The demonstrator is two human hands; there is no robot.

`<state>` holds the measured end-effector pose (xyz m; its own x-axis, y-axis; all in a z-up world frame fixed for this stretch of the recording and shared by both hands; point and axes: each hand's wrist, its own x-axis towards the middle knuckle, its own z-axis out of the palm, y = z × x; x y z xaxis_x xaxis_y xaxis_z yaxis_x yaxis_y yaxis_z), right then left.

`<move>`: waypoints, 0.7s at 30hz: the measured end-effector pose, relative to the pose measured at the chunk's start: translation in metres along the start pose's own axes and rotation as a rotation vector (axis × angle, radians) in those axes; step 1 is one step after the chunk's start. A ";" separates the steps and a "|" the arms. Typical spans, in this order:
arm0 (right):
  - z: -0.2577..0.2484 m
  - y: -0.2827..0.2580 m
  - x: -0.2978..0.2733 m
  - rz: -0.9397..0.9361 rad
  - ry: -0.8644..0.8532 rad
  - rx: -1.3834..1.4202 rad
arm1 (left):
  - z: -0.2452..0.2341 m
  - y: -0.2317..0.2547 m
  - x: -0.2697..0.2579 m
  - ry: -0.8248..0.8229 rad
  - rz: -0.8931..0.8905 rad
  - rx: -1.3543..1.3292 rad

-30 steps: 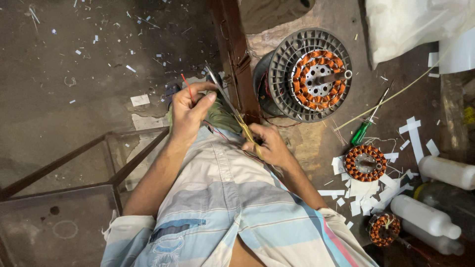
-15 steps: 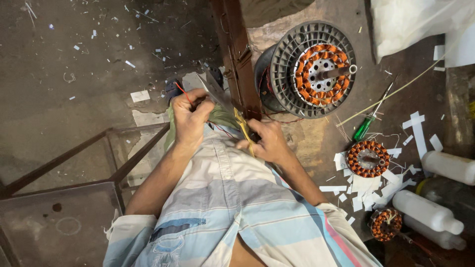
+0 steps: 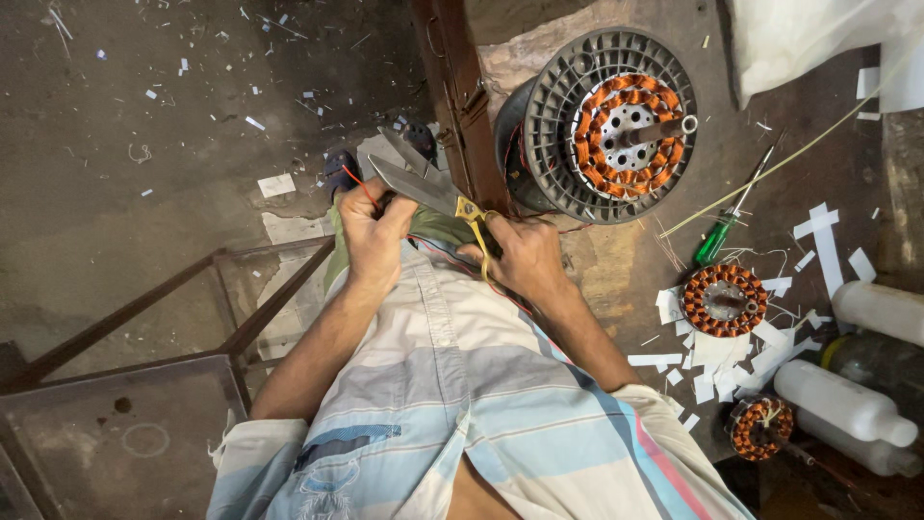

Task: The person sits on the floor and winds copper wire into the slots of a motor stator, using a wooden stick to push the wire down and white paper strips to separate windings. The person also trims excess wire with scissors.

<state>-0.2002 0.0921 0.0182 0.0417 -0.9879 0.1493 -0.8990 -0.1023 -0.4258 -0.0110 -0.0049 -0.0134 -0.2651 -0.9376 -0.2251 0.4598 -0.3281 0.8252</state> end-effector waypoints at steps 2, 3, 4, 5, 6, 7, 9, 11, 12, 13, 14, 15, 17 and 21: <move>0.003 0.003 -0.001 0.000 -0.002 0.011 | -0.001 -0.001 0.001 -0.008 0.005 -0.010; 0.005 0.005 -0.002 0.001 -0.007 0.025 | -0.002 -0.001 0.001 -0.006 0.004 -0.008; 0.007 0.007 -0.002 0.002 -0.011 0.038 | -0.002 -0.002 0.001 -0.004 0.004 -0.007; 0.009 0.009 -0.003 0.003 -0.016 0.052 | -0.002 -0.002 0.001 -0.003 0.004 -0.005; 0.011 0.011 -0.004 0.008 -0.020 0.053 | -0.003 -0.003 0.002 0.008 -0.017 -0.005; 0.013 0.013 -0.004 0.013 -0.023 0.055 | -0.003 -0.004 0.002 0.019 -0.037 -0.004; 0.017 0.016 -0.007 0.016 -0.031 0.090 | -0.004 -0.005 0.004 0.019 -0.065 -0.021; 0.020 0.018 -0.009 0.011 -0.037 0.158 | -0.006 -0.003 0.007 -0.003 -0.075 -0.055; 0.020 0.020 -0.010 0.044 -0.035 0.235 | -0.008 -0.001 0.009 -0.031 -0.036 0.028; 0.019 0.022 -0.011 0.077 -0.034 0.312 | -0.011 0.002 0.012 -0.060 0.003 0.110; 0.016 0.023 -0.012 0.108 -0.033 0.388 | -0.013 0.006 0.016 -0.088 0.042 0.192; 0.013 0.025 -0.013 0.173 -0.069 0.427 | -0.017 0.011 0.019 -0.098 0.043 0.301; 0.005 0.028 -0.013 0.300 -0.142 0.504 | -0.022 0.022 0.026 -0.115 0.044 0.518; -0.008 0.026 -0.019 0.184 -0.244 0.344 | -0.023 0.032 0.030 -0.321 0.033 0.920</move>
<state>-0.2283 0.1093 0.0113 0.0332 -0.9875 -0.1541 -0.7059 0.0860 -0.7031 0.0153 -0.0466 -0.0053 -0.5451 -0.8238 -0.1555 -0.3343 0.0435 0.9414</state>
